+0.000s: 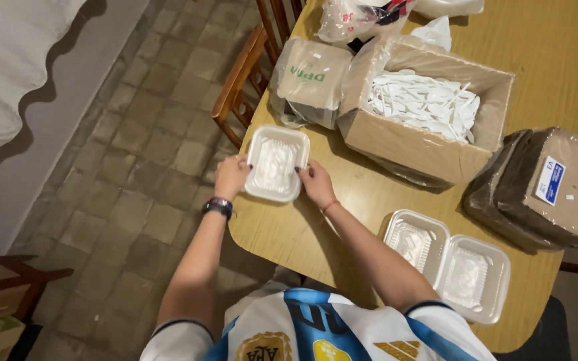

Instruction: A person is sorting and stacking clear plastic food containers on a table.

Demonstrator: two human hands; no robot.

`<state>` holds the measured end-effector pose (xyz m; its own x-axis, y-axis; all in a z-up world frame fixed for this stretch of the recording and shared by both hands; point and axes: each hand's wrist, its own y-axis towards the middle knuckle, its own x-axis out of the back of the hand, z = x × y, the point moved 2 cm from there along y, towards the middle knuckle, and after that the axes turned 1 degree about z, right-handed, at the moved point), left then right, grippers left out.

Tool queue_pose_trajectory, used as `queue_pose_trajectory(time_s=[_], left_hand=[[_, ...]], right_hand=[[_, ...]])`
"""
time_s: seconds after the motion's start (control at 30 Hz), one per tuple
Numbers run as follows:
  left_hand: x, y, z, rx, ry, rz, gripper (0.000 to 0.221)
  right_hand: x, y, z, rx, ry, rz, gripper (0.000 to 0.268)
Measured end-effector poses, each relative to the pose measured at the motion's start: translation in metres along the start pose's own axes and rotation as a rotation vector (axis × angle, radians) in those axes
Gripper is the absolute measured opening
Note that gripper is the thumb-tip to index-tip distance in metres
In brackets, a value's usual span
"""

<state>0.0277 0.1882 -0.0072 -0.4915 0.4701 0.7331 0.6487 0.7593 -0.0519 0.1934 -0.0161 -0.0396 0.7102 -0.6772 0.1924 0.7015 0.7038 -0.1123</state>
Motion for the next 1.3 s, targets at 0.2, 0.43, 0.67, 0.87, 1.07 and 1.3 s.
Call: queue_pose_trajectory(time_s=[0.2, 0.43, 0.67, 0.87, 1.07, 1.3], left_hand=[[-0.005, 0.021, -0.002, 0.177, -0.009, 0.013, 0.026], [0.024, -0.019, -0.079, 0.069, 0.292, -0.003, 0.037], [-0.058, -0.129, -0.151, -0.265, -0.253, 0.4, 0.028], [-0.14, -0.173, -0.157, -0.244, -0.315, 0.791, 0.036], [-0.16, -0.182, -0.154, -0.032, -0.497, 0.909, 0.038], [-0.111, -0.198, -0.193, 0.365, -0.729, 0.987, 0.062]], right_hand=[[-0.007, 0.006, 0.002, -0.232, 0.175, 0.021, 0.027], [0.034, -0.052, 0.031, -0.183, 0.11, -0.035, 0.038], [0.146, -0.239, 0.059, 0.2, -0.632, -0.279, 0.035], [0.158, -0.302, 0.059, 0.208, -0.878, -0.266, 0.055], [0.156, -0.3, 0.021, 0.291, -0.905, -0.289, 0.033], [0.174, -0.28, 0.12, 0.394, -0.499, -0.479, 0.017]])
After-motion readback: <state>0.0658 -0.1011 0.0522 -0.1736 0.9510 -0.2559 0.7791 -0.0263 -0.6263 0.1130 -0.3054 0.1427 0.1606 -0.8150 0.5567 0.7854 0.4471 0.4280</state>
